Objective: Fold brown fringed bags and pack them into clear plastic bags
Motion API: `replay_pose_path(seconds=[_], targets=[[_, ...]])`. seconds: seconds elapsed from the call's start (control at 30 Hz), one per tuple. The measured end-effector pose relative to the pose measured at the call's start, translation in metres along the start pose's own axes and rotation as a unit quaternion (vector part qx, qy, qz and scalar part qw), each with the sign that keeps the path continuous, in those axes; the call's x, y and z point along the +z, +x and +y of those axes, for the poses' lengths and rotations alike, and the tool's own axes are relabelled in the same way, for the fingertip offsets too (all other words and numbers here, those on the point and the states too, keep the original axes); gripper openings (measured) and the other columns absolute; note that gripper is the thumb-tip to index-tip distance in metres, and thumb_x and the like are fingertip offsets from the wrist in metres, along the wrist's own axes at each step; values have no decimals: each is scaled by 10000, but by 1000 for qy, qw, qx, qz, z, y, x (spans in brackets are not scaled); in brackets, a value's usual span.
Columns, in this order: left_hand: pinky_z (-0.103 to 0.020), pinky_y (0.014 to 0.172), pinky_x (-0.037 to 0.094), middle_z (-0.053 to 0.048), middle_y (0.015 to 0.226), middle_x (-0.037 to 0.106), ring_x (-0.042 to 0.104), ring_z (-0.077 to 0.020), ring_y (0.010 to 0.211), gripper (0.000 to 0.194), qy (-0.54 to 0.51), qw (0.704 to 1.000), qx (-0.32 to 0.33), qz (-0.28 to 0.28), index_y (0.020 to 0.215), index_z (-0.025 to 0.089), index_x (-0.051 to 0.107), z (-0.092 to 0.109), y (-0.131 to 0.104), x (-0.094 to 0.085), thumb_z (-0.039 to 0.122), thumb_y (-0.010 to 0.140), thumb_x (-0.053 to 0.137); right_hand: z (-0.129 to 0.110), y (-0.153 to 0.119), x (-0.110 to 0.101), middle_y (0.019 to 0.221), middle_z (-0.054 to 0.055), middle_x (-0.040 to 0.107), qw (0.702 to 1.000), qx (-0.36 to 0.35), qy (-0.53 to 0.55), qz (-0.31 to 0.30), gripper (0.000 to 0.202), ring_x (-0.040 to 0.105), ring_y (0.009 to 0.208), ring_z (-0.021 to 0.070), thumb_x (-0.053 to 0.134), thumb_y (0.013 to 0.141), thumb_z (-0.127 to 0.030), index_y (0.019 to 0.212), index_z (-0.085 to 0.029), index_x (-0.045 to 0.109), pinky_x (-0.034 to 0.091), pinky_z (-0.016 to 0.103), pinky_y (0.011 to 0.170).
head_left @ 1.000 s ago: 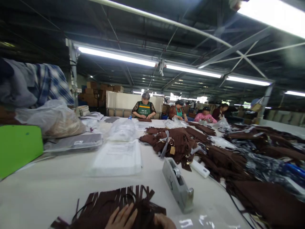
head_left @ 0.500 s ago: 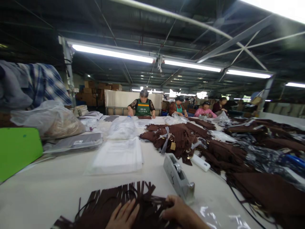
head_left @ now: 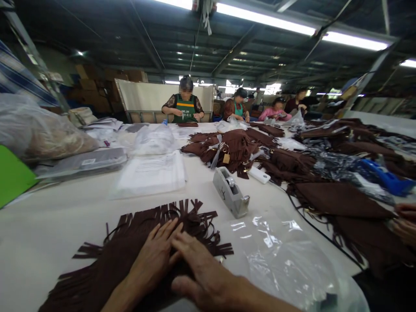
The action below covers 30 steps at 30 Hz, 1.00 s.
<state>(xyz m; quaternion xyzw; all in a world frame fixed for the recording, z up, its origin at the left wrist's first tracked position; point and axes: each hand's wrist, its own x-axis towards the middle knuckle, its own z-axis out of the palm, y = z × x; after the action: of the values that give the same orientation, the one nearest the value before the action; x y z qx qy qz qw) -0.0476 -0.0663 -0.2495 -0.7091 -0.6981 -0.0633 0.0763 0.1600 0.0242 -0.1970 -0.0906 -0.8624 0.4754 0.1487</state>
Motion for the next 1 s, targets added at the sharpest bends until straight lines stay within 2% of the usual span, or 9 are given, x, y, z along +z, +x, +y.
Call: replay_pose_path(seconds=[0.1,0.27,0.37,0.47,0.53,0.63,0.7,0.83,1.0], targets=[[-434,1120,307,-66,1500,428,424,-250,1354,574,2,1000,-4,-2,1449,269,395,0,1,-1,484,926,489,27,10,10,1598,92,179,988,13,-142,-50,768,143,1472,272,546,910,-522,1532,-233,201,76,493,1204],[-460,1108,322,-69,1510,413,435,-272,1344,653,-10,1000,-24,-1,1452,292,384,2,2,1,562,878,540,70,20,-41,1513,197,356,916,168,-348,112,564,259,1433,323,525,944,-368,1434,-111,418,140,553,1172],[-473,1105,321,-75,1500,428,436,-279,1343,654,-9,1000,-20,4,1449,286,391,2,2,3,575,879,530,65,25,-38,1533,180,329,915,124,-352,154,569,242,1440,310,512,947,-332,1460,-124,378,165,522,1174],[-487,1102,323,-83,1500,425,432,-285,1346,647,-4,1000,-19,5,1446,277,398,1,2,3,571,884,525,62,30,-25,1538,60,361,944,31,-324,52,560,269,1434,256,507,952,-396,1475,-268,351,194,474,1176],[-493,1102,323,-84,1504,419,429,-286,1349,631,-3,1000,-22,1,1441,282,407,2,3,1,566,889,522,66,30,-28,1502,47,425,937,51,-345,34,481,324,1406,258,505,955,-375,1423,-290,429,201,486,1166],[-492,1104,320,-80,1508,413,427,-286,1350,626,-12,1000,-24,-3,1438,298,409,4,3,0,563,884,534,68,27,-42,1394,149,521,908,130,-385,102,375,427,1317,283,507,938,-234,1307,-176,542,283,474,1106],[-484,1107,317,-80,1506,419,428,-283,1349,631,-17,1000,-26,-1,1438,301,407,5,3,0,552,877,550,63,25,-45,1294,129,586,909,115,-384,111,325,493,1225,251,541,912,-218,1233,-179,578,343,398,1049],[-477,1114,306,-79,1499,431,427,-277,1349,630,-10,1000,-24,4,1439,295,407,1,2,3,547,879,547,56,26,-43,1052,26,652,917,36,-396,37,142,552,1028,201,626,859,-302,986,-245,650,389,310,911],[-488,1091,322,-97,1479,457,435,-299,1333,572,0,999,-15,49,1398,252,460,12,3,-10,489,888,566,55,14,-70,1008,119,628,891,104,-429,102,136,533,989,249,543,855,-133,935,-149,653,382,363,866]])
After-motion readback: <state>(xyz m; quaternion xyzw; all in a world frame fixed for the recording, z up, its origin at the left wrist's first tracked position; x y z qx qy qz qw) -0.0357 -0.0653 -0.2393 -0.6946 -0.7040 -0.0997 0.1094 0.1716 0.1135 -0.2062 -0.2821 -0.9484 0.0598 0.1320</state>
